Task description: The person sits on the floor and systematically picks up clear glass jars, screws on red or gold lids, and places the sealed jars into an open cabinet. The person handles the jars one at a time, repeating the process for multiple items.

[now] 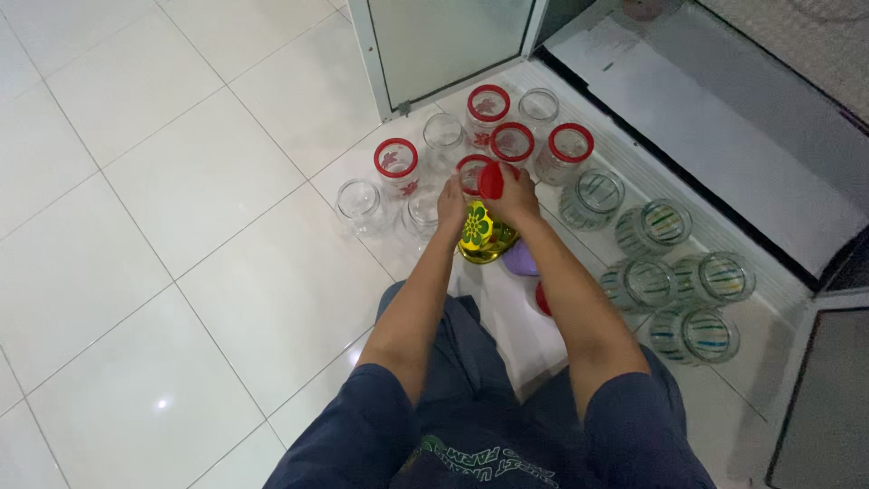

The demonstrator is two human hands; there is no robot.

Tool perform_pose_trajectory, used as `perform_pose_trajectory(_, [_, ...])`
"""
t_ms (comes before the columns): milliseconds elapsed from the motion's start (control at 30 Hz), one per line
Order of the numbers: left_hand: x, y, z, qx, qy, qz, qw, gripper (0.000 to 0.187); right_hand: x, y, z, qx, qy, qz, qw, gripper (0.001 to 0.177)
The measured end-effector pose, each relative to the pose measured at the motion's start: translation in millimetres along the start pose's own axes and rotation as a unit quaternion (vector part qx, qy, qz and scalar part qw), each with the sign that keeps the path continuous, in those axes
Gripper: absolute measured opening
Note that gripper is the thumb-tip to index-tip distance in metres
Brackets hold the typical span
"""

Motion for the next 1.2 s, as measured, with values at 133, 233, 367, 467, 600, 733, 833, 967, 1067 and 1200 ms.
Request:
perform_pose_trajectory(133, [-0.8,-20.2,-30.8,-0.019,-0.003,0.056,0.998,0.068,19.1,-7.1,-17.4,-0.013,-0.012,0.01,1.0,0.102])
perform_pose_trajectory(233, [-1.7,-35.7,-50.0,-0.004,0.011,0.043,0.999,0.068,32.3,-12.3,-29.3,-0.012,-0.022,0.026,0.999,0.104])
perform_pose_trajectory(367, [0.2,-50.0,-63.3,-0.003,0.01,0.045,0.999,0.068,47.9,-15.2,-37.9,0.0,-0.047,0.03,0.998,0.104])
perform_pose_trajectory(467, [4.4,-55.5,-68.6,-0.006,0.002,0.048,0.999,0.067,52.4,-19.7,-44.0,-0.004,-0.056,0.035,0.998,0.104])
perform_pose_trajectory(600, [11.6,-68.8,-69.7,-0.058,-0.008,0.118,0.991,0.063,52.4,-25.9,-48.9,-0.017,-0.043,0.047,0.998,0.102])
perform_pose_trajectory(733, [7.7,-30.3,-61.6,0.184,0.021,-0.164,0.969,0.072,48.0,-32.7,-52.0,-0.032,-0.021,0.046,0.998,0.101])
perform_pose_trajectory(833, [7.4,-48.5,-65.7,0.025,0.003,0.004,1.0,0.066,49.1,-33.5,-50.9,-0.02,-0.035,0.052,0.998,0.1])
perform_pose_trajectory(967, [15.8,-59.8,-60.9,-0.101,-0.042,0.141,0.984,0.06,47.0,-39.5,-47.9,-0.023,-0.054,0.065,0.996,0.104])
perform_pose_trajectory(1067, [19.7,-71.0,-64.8,-0.133,-0.027,0.191,0.972,0.056,43.6,-41.7,-48.6,-0.009,-0.047,0.057,0.997,0.107])
perform_pose_trajectory(1200, [11.8,-65.3,-80.8,-0.017,0.001,0.101,0.995,0.057,55.8,-34.8,-50.3,0.034,-0.079,0.078,0.993,0.117])
Point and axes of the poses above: each hand's wrist, its own z-axis away from the middle knuckle, its own x-axis out of the palm, y = z × x, the point moved 9 cm from there along -z, towards the middle knuckle, and after that the axes turned 4 degrees about y, right-handed, at the moved point
